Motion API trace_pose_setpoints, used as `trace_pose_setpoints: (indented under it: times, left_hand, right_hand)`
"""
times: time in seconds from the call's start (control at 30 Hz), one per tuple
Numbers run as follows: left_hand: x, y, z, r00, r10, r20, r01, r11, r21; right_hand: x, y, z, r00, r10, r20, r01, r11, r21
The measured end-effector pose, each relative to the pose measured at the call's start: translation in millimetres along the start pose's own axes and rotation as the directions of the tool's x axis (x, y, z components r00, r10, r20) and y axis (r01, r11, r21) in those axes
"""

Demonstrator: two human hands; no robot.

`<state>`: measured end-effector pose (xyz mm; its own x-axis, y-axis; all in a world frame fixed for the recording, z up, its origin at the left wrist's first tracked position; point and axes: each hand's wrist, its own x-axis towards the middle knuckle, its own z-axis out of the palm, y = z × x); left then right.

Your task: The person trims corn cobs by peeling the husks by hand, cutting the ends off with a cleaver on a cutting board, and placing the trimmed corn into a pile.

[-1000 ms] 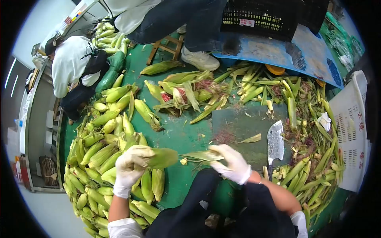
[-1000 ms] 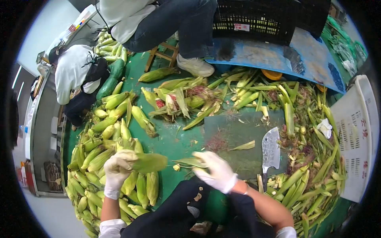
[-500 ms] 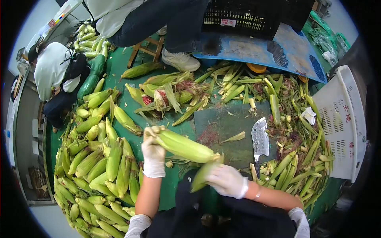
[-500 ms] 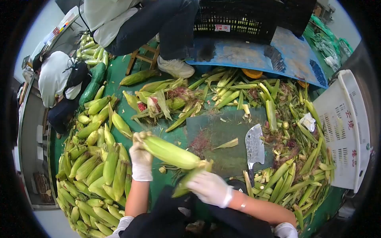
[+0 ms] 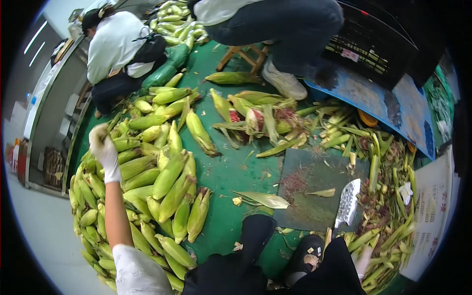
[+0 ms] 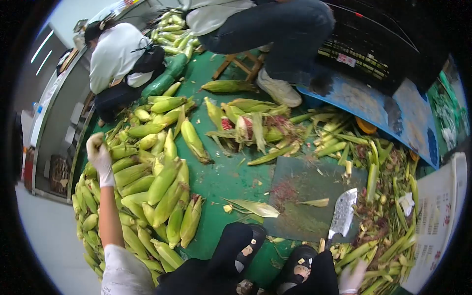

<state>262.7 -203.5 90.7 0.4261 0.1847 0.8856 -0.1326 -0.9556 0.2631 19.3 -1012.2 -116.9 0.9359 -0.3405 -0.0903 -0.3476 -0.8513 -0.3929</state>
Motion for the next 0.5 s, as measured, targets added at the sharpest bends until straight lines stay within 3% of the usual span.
trace_pose_setpoints:
  times: [0.03, 0.07, 0.13, 0.2, 0.27, 0.3, 0.33, 0.37, 0.4, 0.43, 0.47, 0.5]
  left_hand:
    - [5, -13, 0, 0.983, 0.168, 0.071, -0.181, 0.948, 0.263]
    - [-2, -57, -2, 0.968, 0.137, 0.213, -0.212, 0.897, 0.388]
    - [-24, -82, 13, 0.951, 0.004, 0.31, -0.231, 0.677, 0.699]
    - [-55, -60, 48, 0.972, 0.064, 0.227, -0.207, 0.69, 0.693]
    - [-92, -21, 100, 0.952, -0.027, 0.306, -0.08, 0.94, 0.331]
    - [-125, -13, 137, 0.885, -0.234, 0.401, 0.075, 0.924, 0.375]
    - [-148, 11, 167, 0.874, -0.305, 0.379, 0.176, 0.924, 0.339]
    - [-196, -7, 209, 0.934, -0.202, 0.295, 0.096, 0.937, 0.337]
    - [-203, 15, 233, 0.784, -0.514, 0.347, 0.294, 0.801, 0.521]
    - [-182, 44, 236, 0.434, -0.818, 0.378, 0.666, 0.574, 0.477]
    - [-201, 40, 258, 0.316, -0.914, 0.255, 0.76, 0.405, 0.509]
    - [-234, 20, 277, 0.203, -0.95, 0.236, 0.838, 0.293, 0.461]
  right_hand:
    - [9, -13, 23, 1.0, -0.022, 0.006, 0.022, 1.0, -0.003]
    - [16, -29, 48, 0.997, -0.066, 0.037, 0.068, 0.997, -0.042]
    - [25, -69, 88, 0.986, -0.137, 0.093, 0.147, 0.982, -0.115]
    - [35, -102, 92, 0.96, -0.261, 0.097, 0.272, 0.953, -0.13]
    - [53, -102, 110, 0.954, 0.177, 0.243, -0.136, 0.975, -0.177]
    - [56, -100, 115, 0.96, 0.204, 0.192, -0.162, 0.963, -0.214]
    - [59, -98, 116, 0.964, 0.226, 0.143, -0.185, 0.95, -0.252]
    - [60, -95, 115, 0.969, 0.223, 0.107, -0.188, 0.945, -0.269]
    - [59, -90, 115, 0.969, 0.231, 0.088, -0.203, 0.947, -0.25]
    - [56, -85, 115, 0.968, 0.241, 0.069, -0.22, 0.949, -0.225]
    - [56, -81, 115, 0.967, 0.25, 0.05, -0.236, 0.952, -0.195]
    - [55, -76, 113, 0.965, 0.259, 0.034, -0.25, 0.955, -0.161]
